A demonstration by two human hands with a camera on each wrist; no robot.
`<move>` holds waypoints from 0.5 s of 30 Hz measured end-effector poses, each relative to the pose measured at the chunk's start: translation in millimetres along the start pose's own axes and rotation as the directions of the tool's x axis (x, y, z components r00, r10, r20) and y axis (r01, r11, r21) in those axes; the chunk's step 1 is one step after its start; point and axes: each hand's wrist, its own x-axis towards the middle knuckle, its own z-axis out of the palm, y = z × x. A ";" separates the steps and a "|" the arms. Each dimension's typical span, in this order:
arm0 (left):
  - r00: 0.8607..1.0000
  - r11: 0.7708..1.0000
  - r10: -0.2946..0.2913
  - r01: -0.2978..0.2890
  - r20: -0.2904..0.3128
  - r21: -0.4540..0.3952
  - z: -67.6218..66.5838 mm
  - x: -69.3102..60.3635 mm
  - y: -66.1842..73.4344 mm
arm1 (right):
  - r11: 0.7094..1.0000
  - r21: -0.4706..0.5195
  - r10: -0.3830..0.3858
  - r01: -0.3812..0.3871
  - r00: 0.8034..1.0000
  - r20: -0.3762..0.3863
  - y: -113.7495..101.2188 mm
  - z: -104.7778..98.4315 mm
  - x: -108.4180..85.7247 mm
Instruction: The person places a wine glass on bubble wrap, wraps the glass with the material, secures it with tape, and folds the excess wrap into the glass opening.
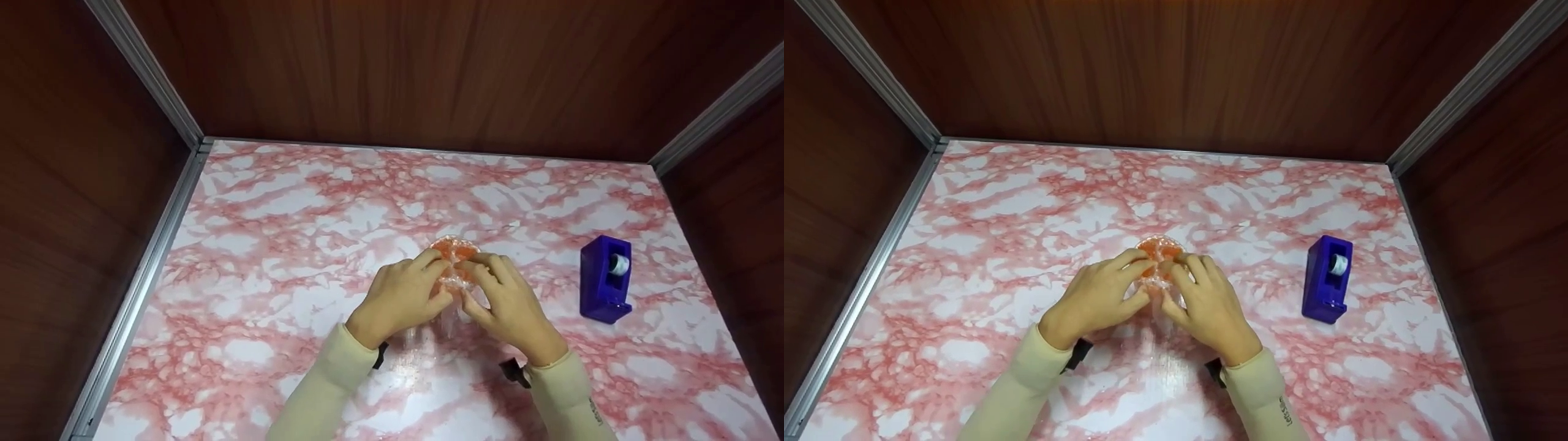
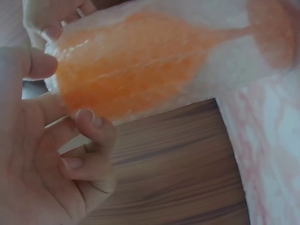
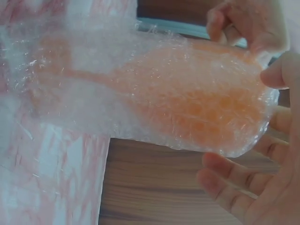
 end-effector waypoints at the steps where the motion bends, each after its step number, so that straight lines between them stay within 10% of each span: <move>1: 1.000 1.000 -0.004 0.004 0.023 0.002 -1.3 2.2 0.4 | 1.000 -0.010 -0.003 0.003 1.000 0.003 0.1 -0.6 0.7; 15: 0.995 0.999 -0.053 0.054 0.086 0.002 -1.0 1.4 6.0 | 1.000 -0.017 0.025 -0.023 0.982 0.188 -2.1 -5.8 14.9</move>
